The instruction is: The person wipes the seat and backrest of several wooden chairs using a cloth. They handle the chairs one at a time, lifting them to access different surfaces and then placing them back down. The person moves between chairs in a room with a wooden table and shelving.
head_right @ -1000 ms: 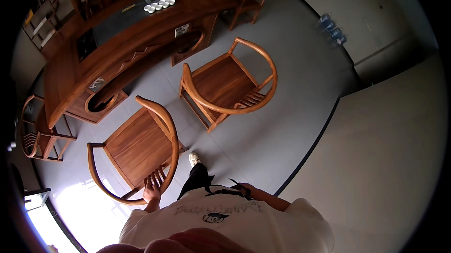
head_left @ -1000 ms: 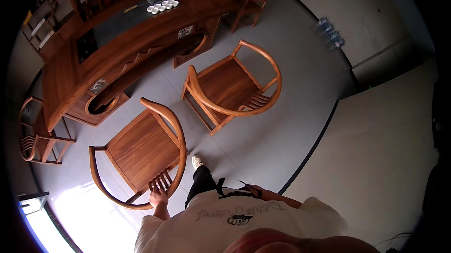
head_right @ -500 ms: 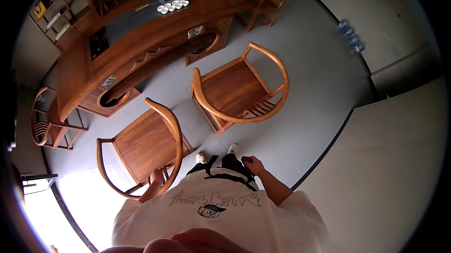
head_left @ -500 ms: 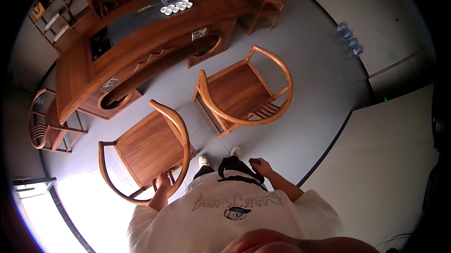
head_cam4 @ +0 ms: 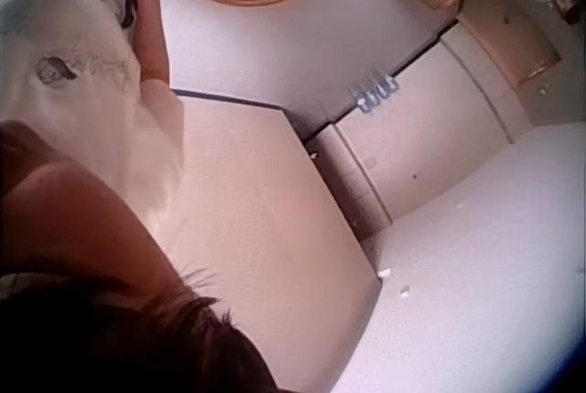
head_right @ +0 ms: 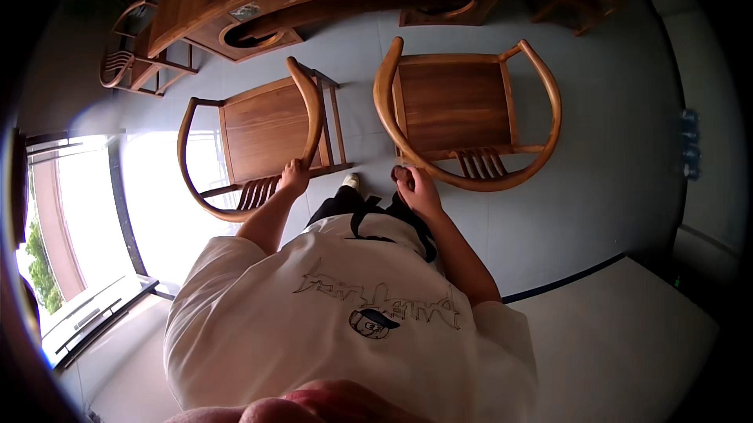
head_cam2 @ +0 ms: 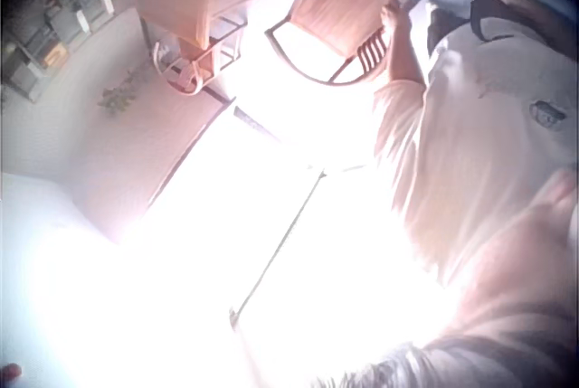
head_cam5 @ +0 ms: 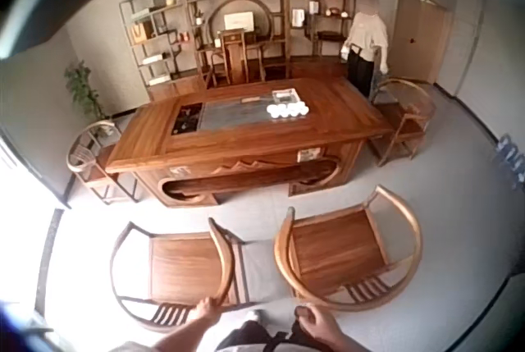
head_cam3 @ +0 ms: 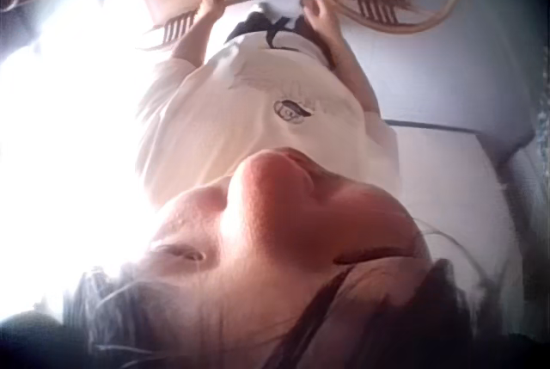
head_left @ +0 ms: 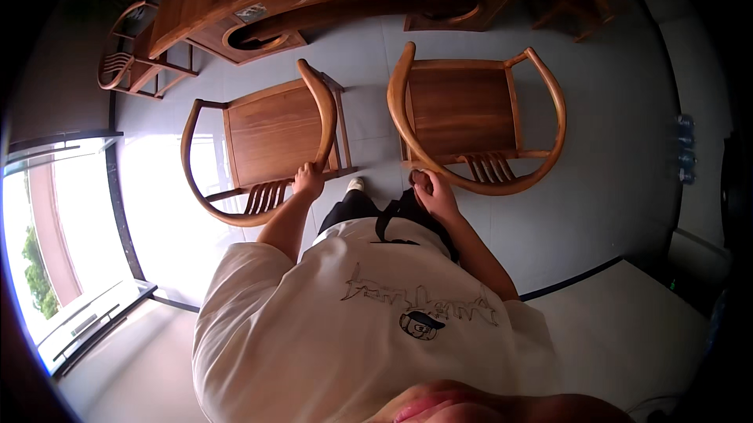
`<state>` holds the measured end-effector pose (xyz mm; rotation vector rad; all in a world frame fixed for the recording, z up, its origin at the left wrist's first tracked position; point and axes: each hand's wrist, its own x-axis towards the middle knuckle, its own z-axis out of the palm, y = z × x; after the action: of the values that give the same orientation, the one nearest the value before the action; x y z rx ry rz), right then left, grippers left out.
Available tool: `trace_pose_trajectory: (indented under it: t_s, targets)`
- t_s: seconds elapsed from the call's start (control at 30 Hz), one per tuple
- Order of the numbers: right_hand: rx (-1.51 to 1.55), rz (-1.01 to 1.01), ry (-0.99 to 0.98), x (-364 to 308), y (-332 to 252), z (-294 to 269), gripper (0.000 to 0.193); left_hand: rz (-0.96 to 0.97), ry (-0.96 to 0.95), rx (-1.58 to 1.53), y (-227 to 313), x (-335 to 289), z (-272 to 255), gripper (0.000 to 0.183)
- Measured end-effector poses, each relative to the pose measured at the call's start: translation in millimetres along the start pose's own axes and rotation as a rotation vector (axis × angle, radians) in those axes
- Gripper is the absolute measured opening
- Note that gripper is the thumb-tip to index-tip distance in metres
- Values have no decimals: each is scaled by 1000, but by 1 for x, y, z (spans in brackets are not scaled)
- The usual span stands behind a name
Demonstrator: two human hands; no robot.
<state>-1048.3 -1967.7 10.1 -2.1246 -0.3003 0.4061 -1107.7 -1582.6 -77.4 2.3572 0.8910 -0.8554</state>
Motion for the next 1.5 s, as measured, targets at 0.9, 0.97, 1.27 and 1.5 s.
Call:
trace_pose_trajectory:
  t_s: [0.9,0.97,1.27,1.5]
  targets:
    - [-635,-3,-77,189,49,74,78,-19,254,-402,105,116,-13,63]
    - [-573,36,-21,206,45,90,80,-45,244,-460,109,106,-30,66]
    - [-558,132,227,314,61,110,91,-110,179,-346,113,109,-33,59]
    - [-469,282,343,446,101,71,72,-99,216,-331,122,113,-23,63]
